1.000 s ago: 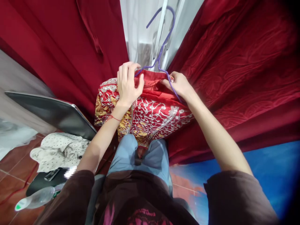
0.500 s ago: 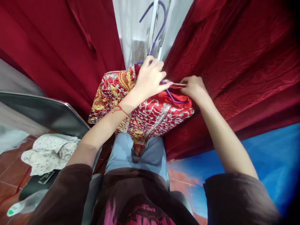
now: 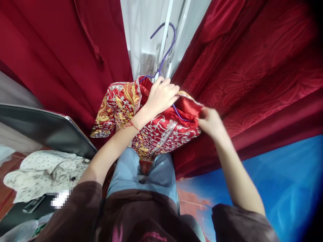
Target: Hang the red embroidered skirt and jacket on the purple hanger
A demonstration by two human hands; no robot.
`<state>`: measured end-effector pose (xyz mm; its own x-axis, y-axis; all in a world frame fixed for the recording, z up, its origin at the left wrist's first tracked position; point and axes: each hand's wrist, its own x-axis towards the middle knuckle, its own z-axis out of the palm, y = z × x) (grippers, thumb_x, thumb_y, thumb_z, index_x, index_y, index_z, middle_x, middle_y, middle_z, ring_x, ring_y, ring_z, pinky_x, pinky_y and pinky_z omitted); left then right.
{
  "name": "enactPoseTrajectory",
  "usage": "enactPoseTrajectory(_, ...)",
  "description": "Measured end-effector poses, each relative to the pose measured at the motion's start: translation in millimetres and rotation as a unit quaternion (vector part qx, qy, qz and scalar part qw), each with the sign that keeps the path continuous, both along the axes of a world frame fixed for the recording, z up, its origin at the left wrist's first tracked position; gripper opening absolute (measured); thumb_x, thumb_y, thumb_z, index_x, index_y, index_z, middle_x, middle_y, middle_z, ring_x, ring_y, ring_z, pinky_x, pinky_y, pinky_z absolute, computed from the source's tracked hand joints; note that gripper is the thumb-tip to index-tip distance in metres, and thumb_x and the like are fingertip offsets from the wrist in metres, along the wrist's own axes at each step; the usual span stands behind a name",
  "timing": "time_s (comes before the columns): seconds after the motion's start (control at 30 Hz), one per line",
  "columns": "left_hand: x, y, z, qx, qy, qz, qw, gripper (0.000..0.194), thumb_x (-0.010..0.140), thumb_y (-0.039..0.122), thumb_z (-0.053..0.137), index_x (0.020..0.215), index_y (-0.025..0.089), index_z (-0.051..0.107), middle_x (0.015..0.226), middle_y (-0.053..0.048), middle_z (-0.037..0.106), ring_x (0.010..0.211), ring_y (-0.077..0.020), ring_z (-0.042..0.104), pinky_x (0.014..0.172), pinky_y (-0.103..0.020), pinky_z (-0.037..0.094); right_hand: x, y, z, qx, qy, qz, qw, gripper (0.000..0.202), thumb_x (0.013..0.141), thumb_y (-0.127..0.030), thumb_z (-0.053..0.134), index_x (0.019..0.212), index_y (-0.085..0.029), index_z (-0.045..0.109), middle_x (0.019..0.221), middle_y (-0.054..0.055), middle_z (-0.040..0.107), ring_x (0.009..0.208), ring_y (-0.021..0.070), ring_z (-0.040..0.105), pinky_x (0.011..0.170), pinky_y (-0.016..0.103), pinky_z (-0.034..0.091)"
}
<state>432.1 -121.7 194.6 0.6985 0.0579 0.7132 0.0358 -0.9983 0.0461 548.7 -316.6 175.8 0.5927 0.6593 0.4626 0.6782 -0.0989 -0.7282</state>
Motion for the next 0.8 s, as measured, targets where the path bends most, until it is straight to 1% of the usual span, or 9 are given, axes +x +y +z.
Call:
enactPoseTrajectory(0.03, 0, 0, -0.7, 0.005, 0.001, 0.001, 1.0, 0.024, 0.094, 0.023, 0.051, 0.095, 0.015, 0.073, 0.093, -0.009, 0.074, 0.108, -0.0288, 0.06, 0.104, -0.052, 0.039, -1, -5, -12.0, -0.003, 0.043, 0.023, 0.999, 0.035, 0.071, -0.045, 0.078, 0.088, -0.015, 0.07, 0.075, 0.002, 0.068, 0.07, 0.018, 0.061, 0.067, 0.033, 0.052)
enactPoseTrajectory(0.1, 2, 0, -1.3, 0.012, 0.004, 0.001, 1.0, 0.021, 0.092, 0.024, 0.054, 0.094, 0.016, 0.073, 0.092, -0.009, 0.074, 0.108, -0.0292, 0.059, 0.104, -0.053, 0.039, -2, -17, -25.7, 0.02, 0.068, 0.002, 0.997, 0.03, 0.079, -0.045, 0.07, 0.087, -0.016, 0.068, 0.073, 0.001, 0.066, 0.068, 0.0163, 0.059, 0.065, 0.031, 0.05)
enactPoseTrajectory(0.17, 4, 0, -1.3, 0.016, 0.006, -0.003, 1.0, 0.018, 0.09, 0.025, 0.058, 0.096, 0.017, 0.073, 0.092, -0.008, 0.074, 0.108, -0.0293, 0.059, 0.103, -0.052, 0.04, -5, -34, -24.6, 0.089, -0.009, -0.115, 0.989, 0.021, 0.079, -0.039, 0.069, 0.076, -0.019, 0.062, 0.066, -0.002, 0.059, 0.061, 0.013, 0.052, 0.06, 0.028, 0.043)
enactPoseTrajectory(0.23, 6, -1, -1.2, 0.017, 0.003, -0.007, 1.0, 0.017, 0.089, 0.025, 0.06, 0.099, 0.018, 0.073, 0.091, -0.008, 0.074, 0.107, -0.0293, 0.059, 0.102, -0.052, 0.04, -12, -51, -16.5, 0.125, -0.125, -0.22, 0.959, 0.018, 0.077, -0.031, 0.071, 0.069, -0.021, 0.057, 0.063, -0.003, 0.053, 0.056, 0.0111, 0.044, 0.057, 0.027, 0.038)
enactPoseTrajectory(0.33, 7, 1, -2.7, 0.014, -0.01, -0.007, 1.0, 0.019, 0.089, 0.024, 0.061, 0.102, 0.018, 0.072, 0.091, -0.008, 0.073, 0.107, -0.0296, 0.058, 0.102, -0.053, 0.041, -31, -63, -17.1, 0.12, -0.189, -0.236, 0.946, 0.011, 0.078, -0.027, 0.069, 0.079, -0.021, 0.06, 0.069, -0.002, 0.056, 0.059, 0.0118, 0.046, 0.058, 0.028, 0.038)
enactPoseTrajectory(0.4, 8, 3, -5.0, 0.009, -0.014, -0.009, 1.0, 0.017, 0.089, 0.024, 0.059, 0.099, 0.017, 0.072, 0.091, -0.008, 0.073, 0.107, -0.0301, 0.058, 0.102, -0.054, 0.04, -47, -60, -36.0, 0.118, -0.144, -0.205, 0.961, 0.012, 0.08, -0.028, 0.066, 0.087, -0.021, 0.059, 0.075, -0.002, 0.057, 0.064, 0.0125, 0.05, 0.06, 0.027, 0.04)
enactPoseTrajectory(0.47, 9, 7, -7.7, 0.006, -0.013, -0.02, 1.0, 0.016, 0.089, 0.023, 0.059, 0.096, 0.017, 0.072, 0.091, -0.009, 0.072, 0.107, -0.0307, 0.058, 0.103, -0.055, 0.04, -61, -52, -66.0, 0.102, -0.086, -0.205, 0.97, 0.013, 0.083, -0.028, 0.063, 0.089, -0.02, 0.056, 0.073, -0.003, 0.054, 0.062, 0.0118, 0.049, 0.06, 0.026, 0.04)
enactPoseTrajectory(0.6, 8, 10, -10.4, 0.009, -0.004, -0.06, 0.998, 0.014, 0.084, 0.021, 0.06, 0.093, 0.017, 0.071, 0.091, -0.008, 0.069, 0.109, -0.032, 0.057, 0.104, -0.06, 0.037, -83, -34, -122.9, 0.131, -0.03, -0.311, 0.941, 0.015, 0.089, -0.031, 0.059, 0.09, -0.021, 0.049, 0.071, -0.005, 0.047, 0.058, 0.0099, 0.045, 0.059, 0.025, 0.04)
enactPoseTrajectory(0.8, -12, 9, -1.2, 0.038, 0.025, -0.124, 0.991, 0.02, 0.08, 0.031, 0.068, 0.094, 0.017, 0.07, 0.096, -0.007, 0.068, 0.115, -0.0338, 0.054, 0.107, -0.063, 0.032, -117, 0, -159.3, 0.205, -0.008, -0.359, 0.911, 0.021, 0.092, -0.036, 0.059, 0.102, -0.02, 0.049, 0.08, 0.001, 0.059, 0.066, 0.0135, 0.059, 0.063, 0.026, 0.046)
